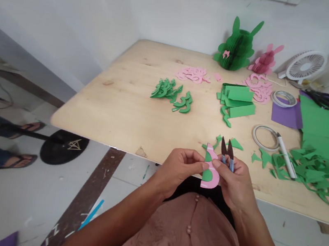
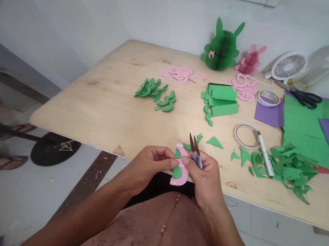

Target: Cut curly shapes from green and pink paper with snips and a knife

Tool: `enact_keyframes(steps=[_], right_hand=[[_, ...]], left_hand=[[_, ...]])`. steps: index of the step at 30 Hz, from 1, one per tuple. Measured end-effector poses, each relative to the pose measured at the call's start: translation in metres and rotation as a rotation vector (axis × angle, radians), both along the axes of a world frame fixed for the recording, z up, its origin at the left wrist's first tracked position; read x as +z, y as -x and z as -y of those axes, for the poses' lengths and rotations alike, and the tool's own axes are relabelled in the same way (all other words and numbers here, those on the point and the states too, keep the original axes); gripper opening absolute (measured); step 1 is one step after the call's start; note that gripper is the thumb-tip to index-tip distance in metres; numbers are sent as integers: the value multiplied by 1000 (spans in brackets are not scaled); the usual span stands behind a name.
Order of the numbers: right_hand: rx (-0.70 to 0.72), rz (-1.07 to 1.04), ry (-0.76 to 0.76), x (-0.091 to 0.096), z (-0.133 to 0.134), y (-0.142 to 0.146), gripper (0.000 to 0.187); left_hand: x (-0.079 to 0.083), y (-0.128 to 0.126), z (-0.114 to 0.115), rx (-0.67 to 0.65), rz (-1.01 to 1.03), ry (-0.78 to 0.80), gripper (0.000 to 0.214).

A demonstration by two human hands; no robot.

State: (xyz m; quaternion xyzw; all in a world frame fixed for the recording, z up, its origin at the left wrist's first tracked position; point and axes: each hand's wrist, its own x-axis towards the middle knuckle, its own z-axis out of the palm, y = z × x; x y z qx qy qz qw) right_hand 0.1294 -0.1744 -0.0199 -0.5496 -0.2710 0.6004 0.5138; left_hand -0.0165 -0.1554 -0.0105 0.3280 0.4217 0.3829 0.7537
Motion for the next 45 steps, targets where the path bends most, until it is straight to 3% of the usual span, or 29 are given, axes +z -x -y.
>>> enact_keyframes(steps=[21,45], right_hand=[[3,33,-37,1,-8,2,25],[3,-14,-24,1,-9,1,24]], left_hand=[[2,7,-15,-134,-24,-94,27],[3,8,-13,-92,-47,-116,22]])
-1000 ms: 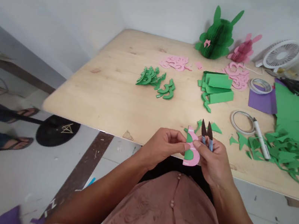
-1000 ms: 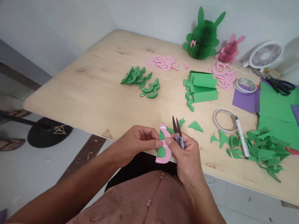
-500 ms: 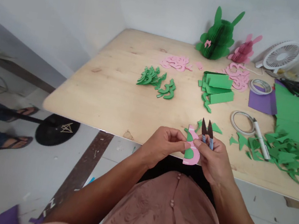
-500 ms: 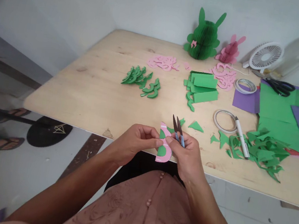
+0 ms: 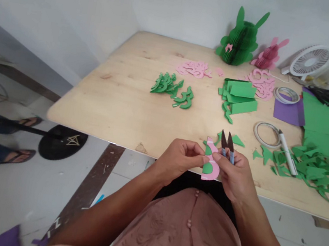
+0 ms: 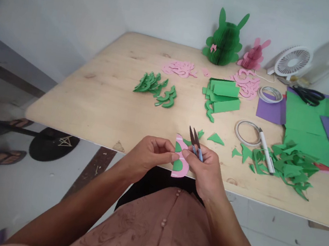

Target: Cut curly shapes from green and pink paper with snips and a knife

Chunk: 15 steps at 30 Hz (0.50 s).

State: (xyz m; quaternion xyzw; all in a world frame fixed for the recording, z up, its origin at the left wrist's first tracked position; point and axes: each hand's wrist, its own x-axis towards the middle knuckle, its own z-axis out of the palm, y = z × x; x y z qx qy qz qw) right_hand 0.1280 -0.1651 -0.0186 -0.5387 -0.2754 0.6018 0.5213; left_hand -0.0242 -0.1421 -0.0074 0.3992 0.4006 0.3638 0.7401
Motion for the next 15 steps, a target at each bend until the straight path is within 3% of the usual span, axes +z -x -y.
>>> enact_keyframes(steps=[8,15], right_hand=[[20,37,-64,-7,2,-1,21],[109,204,-140,-13,7,-4,18]], left_hand=[[-1,0,-2,37,7,-11,25],[-5,2,-3,88,12,-41,19]])
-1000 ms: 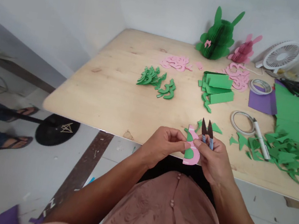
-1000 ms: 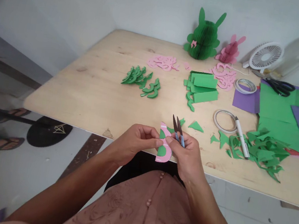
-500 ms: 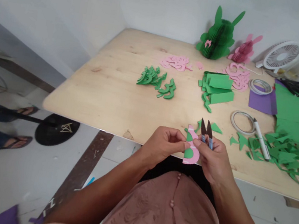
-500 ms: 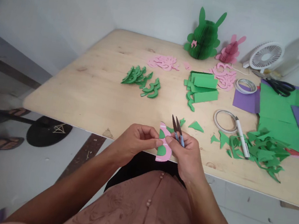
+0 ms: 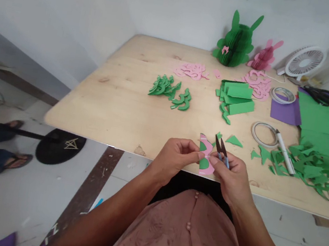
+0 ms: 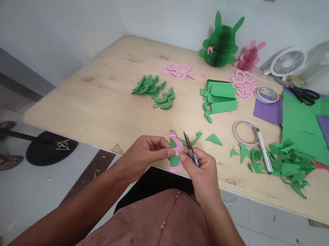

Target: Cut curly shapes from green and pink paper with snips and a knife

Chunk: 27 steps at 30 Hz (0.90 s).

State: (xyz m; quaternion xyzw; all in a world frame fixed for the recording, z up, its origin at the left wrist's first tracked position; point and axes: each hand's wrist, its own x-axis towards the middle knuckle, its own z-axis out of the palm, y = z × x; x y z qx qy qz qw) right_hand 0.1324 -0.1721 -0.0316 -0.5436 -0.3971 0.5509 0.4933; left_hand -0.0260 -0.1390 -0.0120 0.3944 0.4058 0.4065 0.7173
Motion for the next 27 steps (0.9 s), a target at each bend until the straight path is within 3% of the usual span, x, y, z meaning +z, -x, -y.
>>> enact_keyframes(steps=[17,27], right_hand=[[-38,124,-42,-3,-1,-3,17],[-90,73,-21,-1,2,-1,19]], left_hand=[[3,-1,-7,-107,-100,83,26],[9,-5,-8,-55,-85,55,30]])
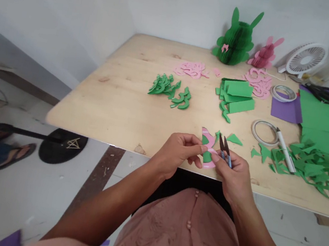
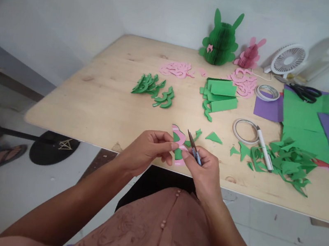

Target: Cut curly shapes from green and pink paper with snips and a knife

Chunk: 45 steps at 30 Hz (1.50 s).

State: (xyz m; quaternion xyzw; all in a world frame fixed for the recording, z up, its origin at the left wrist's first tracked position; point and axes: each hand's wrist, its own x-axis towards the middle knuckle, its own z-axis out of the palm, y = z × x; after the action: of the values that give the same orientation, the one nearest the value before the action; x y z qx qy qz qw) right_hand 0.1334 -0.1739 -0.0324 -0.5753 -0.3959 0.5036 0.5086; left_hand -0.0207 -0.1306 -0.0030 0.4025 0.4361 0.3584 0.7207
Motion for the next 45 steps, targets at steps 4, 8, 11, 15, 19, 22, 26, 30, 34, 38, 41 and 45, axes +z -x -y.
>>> enact_keyframes(steps=[4,8,11,15,19,22,26,30,34,38,41,45], right_hand=[[-9,18,-9,-4,4,-1,21],[0,1,-5,-6,7,0,19],[-13,16,-14,-6,7,0,19],[-25,39,-21,-6,7,0,19],[-19,56,-25,-5,7,0,18],[-6,60,-32,-5,7,-1,16],[-7,78,-48,-6,7,-1,16],[-9,96,-52,-5,6,-1,17],[-3,89,-50,-5,6,-1,16],[-4,76,-47,-6,7,0,17],[6,65,-46,-7,7,1,18],[4,75,-52,-8,8,2,18]], left_hand=[[1,-1,-1,37,31,-1,29],[2,-3,-1,72,55,21,29],[3,-4,-1,87,63,36,30],[3,-4,-1,92,64,46,31],[2,-3,-1,77,71,52,33],[2,-3,-2,66,80,58,34],[2,-3,-2,61,80,67,36],[2,-3,-3,57,71,62,37],[3,-2,-3,55,70,51,35],[4,-2,-2,61,65,55,33],[4,-1,-2,62,66,74,32],[3,1,-4,53,91,101,32]])
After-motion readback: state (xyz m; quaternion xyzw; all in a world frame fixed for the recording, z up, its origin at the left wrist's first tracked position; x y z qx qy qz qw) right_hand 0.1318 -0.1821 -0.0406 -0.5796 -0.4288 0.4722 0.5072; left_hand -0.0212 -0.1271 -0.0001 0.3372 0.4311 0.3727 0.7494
